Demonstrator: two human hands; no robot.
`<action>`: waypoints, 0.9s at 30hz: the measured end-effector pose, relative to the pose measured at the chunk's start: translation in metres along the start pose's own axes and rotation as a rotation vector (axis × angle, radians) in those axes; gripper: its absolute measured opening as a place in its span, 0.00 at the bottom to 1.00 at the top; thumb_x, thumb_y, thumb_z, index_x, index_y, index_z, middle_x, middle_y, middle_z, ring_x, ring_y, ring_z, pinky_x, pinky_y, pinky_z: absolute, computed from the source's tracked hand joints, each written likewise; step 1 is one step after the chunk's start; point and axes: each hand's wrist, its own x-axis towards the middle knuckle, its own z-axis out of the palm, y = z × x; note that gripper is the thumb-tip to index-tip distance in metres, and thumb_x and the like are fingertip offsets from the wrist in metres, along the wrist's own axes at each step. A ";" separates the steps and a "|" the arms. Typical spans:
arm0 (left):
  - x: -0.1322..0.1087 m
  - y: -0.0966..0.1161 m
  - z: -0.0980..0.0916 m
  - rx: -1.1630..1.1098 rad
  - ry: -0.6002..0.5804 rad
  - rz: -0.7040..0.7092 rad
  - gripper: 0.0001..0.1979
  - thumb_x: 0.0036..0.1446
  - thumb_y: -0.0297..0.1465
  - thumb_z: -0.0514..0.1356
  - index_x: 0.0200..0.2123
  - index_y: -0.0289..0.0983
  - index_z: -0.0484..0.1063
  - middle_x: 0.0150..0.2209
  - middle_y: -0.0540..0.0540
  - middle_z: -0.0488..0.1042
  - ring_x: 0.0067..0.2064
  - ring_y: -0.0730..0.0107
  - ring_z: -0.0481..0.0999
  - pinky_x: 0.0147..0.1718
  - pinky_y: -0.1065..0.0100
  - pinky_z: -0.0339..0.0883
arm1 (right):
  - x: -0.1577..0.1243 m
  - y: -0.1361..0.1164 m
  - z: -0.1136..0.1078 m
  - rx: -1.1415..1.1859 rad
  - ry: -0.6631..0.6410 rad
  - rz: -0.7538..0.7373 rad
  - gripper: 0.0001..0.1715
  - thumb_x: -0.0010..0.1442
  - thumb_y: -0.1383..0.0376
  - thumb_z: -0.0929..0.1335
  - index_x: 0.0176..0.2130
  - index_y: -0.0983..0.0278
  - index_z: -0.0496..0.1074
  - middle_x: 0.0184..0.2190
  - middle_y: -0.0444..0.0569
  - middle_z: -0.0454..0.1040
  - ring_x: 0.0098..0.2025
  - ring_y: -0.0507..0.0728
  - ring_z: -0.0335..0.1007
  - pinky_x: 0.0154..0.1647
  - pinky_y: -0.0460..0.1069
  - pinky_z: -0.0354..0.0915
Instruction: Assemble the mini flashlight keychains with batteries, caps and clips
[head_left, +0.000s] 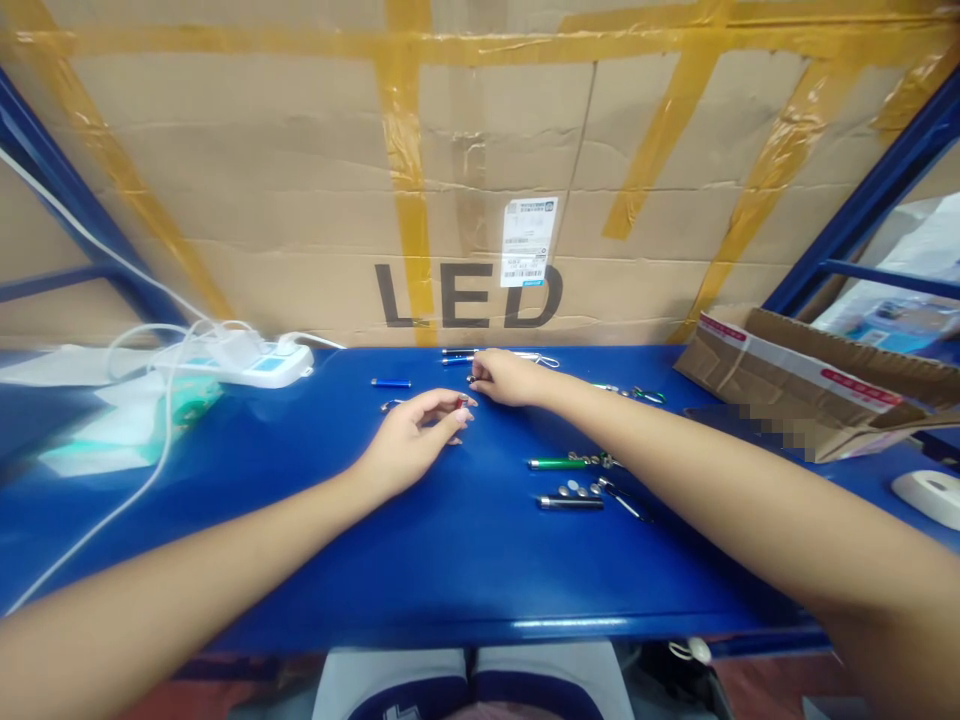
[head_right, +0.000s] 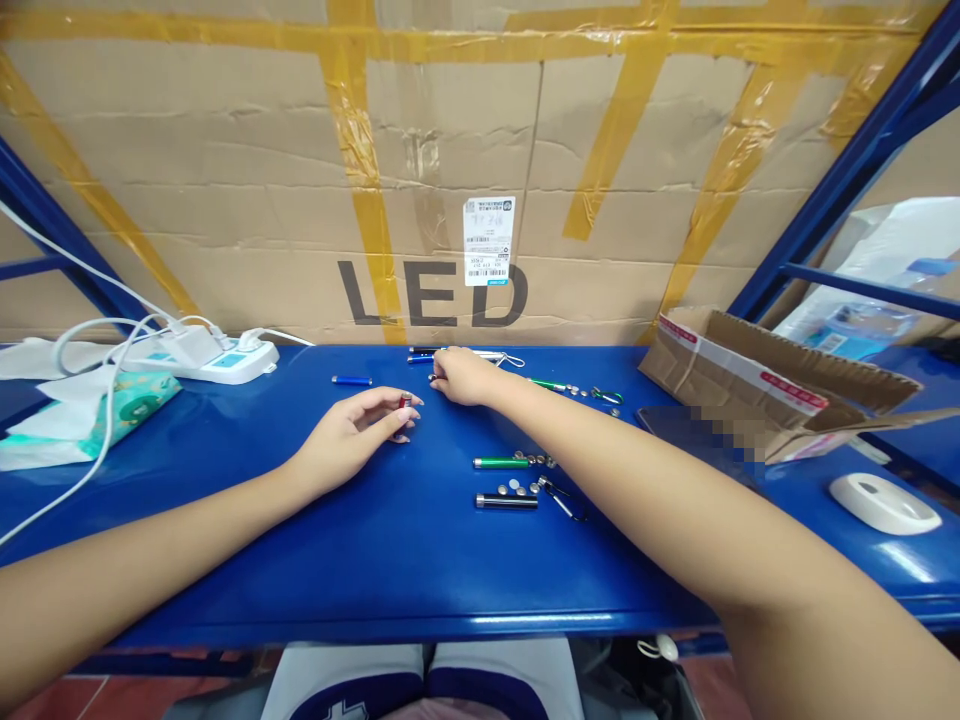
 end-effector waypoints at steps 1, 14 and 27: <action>0.000 0.000 0.000 -0.017 0.005 -0.009 0.21 0.55 0.44 0.65 0.45 0.34 0.75 0.40 0.42 0.78 0.39 0.65 0.78 0.40 0.63 0.76 | 0.000 -0.002 -0.001 0.015 0.002 0.011 0.03 0.62 0.67 0.69 0.35 0.65 0.71 0.35 0.52 0.77 0.35 0.56 0.71 0.35 0.48 0.62; -0.001 -0.003 0.001 -0.114 -0.074 0.017 0.18 0.60 0.44 0.60 0.44 0.35 0.70 0.34 0.48 0.71 0.34 0.71 0.71 0.35 0.68 0.69 | -0.080 -0.039 -0.007 1.174 -0.029 0.145 0.09 0.62 0.64 0.70 0.40 0.63 0.66 0.29 0.46 0.78 0.33 0.52 0.76 0.40 0.49 0.70; -0.008 0.008 0.004 -0.094 -0.201 -0.039 0.17 0.62 0.44 0.60 0.44 0.35 0.71 0.28 0.53 0.61 0.26 0.78 0.57 0.25 0.71 0.53 | -0.091 -0.045 -0.007 1.171 0.063 0.000 0.15 0.60 0.56 0.72 0.41 0.64 0.70 0.28 0.45 0.76 0.28 0.50 0.69 0.36 0.48 0.67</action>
